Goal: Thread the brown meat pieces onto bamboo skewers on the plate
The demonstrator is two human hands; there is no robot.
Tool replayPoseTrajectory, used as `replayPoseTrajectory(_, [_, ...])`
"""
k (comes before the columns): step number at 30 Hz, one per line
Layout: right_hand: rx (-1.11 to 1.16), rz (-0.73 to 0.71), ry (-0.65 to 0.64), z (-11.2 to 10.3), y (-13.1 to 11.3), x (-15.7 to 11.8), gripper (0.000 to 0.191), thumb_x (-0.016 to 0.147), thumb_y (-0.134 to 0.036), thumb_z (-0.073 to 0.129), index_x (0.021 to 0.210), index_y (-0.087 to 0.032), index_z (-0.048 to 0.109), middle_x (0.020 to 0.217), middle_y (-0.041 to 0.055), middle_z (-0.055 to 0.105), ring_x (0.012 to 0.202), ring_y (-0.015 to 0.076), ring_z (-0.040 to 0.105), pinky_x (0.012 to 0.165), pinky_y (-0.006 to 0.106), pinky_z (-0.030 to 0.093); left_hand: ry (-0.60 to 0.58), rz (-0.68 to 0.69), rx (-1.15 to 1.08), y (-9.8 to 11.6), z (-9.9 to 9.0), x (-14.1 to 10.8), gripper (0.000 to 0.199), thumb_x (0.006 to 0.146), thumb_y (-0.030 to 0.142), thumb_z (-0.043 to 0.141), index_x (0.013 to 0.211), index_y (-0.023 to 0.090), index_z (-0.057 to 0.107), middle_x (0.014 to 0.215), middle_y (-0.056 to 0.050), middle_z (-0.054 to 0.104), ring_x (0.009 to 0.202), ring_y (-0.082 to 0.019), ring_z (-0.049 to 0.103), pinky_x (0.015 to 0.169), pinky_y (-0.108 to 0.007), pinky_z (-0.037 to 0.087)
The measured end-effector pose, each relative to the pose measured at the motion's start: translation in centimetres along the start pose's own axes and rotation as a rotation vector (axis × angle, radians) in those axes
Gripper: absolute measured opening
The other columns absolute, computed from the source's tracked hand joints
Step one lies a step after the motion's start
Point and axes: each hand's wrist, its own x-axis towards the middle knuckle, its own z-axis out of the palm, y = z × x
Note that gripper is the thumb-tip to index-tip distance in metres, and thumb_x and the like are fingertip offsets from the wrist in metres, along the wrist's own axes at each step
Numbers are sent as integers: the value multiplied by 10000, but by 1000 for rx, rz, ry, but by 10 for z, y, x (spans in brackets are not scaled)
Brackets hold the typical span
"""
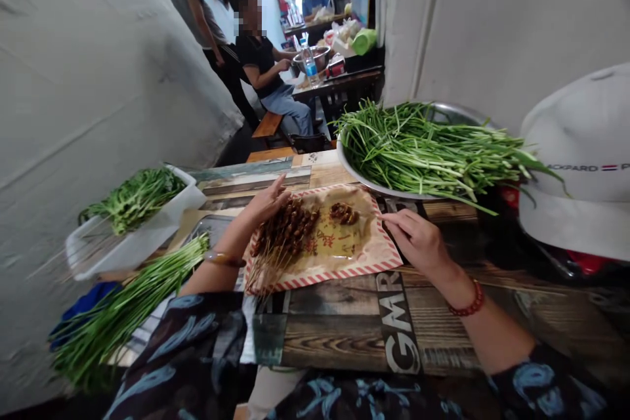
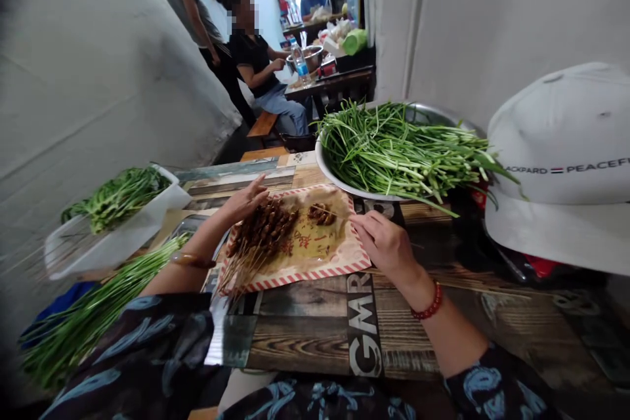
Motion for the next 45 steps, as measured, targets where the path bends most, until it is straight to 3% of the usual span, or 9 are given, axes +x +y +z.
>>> replayPoseTrajectory(5, [1, 5, 4, 2, 2, 0, 209, 955, -181, 508, 1078, -190, 677, 872, 44, 684, 754, 140, 662, 687, 258, 523, 37, 60, 140, 15, -1, -7, 745, 921, 545, 378, 1519, 116, 265, 1420, -174, 525, 1308, -290, 506, 1085, -418, 367])
replayPoseTrajectory(8, [0, 8, 17, 4, 4, 0, 210, 955, -187, 505, 1072, -201, 679, 870, 42, 684, 750, 143, 672, 679, 257, 534, 47, 165, 254, 39, 10, -2, 708, 909, 508, 449, 1500, 144, 316, 1483, -182, 448, 1353, -307, 448, 1114, -477, 320])
replayPoseTrajectory(13, [-15, 7, 33, 3, 5, 2, 226, 970, -222, 477, 1078, -228, 675, 866, 44, 693, 765, 150, 674, 691, 268, 553, -8, 367, 329, 66, 30, -10, 849, 806, 487, 610, 1521, 188, 262, 1527, -175, 381, 1405, -325, 357, 1147, -525, 242])
replayPoseTrajectory(19, [-18, 6, 22, 1, 4, 1, 219, 971, -227, 478, 1061, -225, 678, 865, 44, 694, 777, 153, 673, 701, 272, 552, 10, 287, 384, 64, 34, -25, 785, 807, 343, 574, 1515, 180, 279, 1508, -174, 403, 1373, -331, 388, 1145, -548, 219])
replayPoseTrajectory(26, [-15, 23, 22, -4, 5, 0, 202, 955, -217, 510, 1037, -205, 694, 897, 52, 708, 804, 162, 670, 726, 291, 534, 99, 174, 297, 68, 35, -20, 713, 864, 367, 541, 1504, 165, 300, 1479, -180, 435, 1330, -324, 434, 1102, -501, 291])
replayPoseTrajectory(29, [-30, 42, 28, -6, 5, 0, 204, 955, -236, 510, 1027, -214, 700, 899, 54, 715, 789, 166, 670, 715, 297, 536, 179, 203, 212, 83, 36, -22, 563, 881, 324, 536, 1416, 171, 454, 1398, -151, 524, 1265, -298, 490, 1065, -456, 349])
replayPoseTrajectory(33, [-50, 60, 47, -7, 6, -1, 204, 952, -249, 513, 1016, -215, 703, 908, 57, 718, 797, 174, 674, 732, 307, 545, 272, 264, 96, 113, 41, -29, 301, 879, 257, 529, 1127, 173, 678, 1151, -123, 653, 1096, -271, 563, 982, -435, 414])
replayPoseTrajectory(40, [-37, 50, 55, -6, 4, 1, 225, 958, -267, 496, 1035, -233, 705, 915, 56, 716, 812, 175, 676, 740, 309, 548, 244, 307, 154, 164, 65, -40, 193, 867, 273, 562, 940, 183, 717, 1073, -124, 646, 1061, -292, 519, 959, -479, 392])
replayPoseTrajectory(45, [-26, 34, 48, -5, 2, 1, 225, 962, -248, 488, 1040, -227, 698, 925, 51, 715, 826, 165, 675, 753, 295, 543, 252, 288, 279, 178, 77, -35, 203, 837, 282, 587, 938, 165, 720, 1154, -163, 616, 1172, -358, 446, 1046, -575, 283])
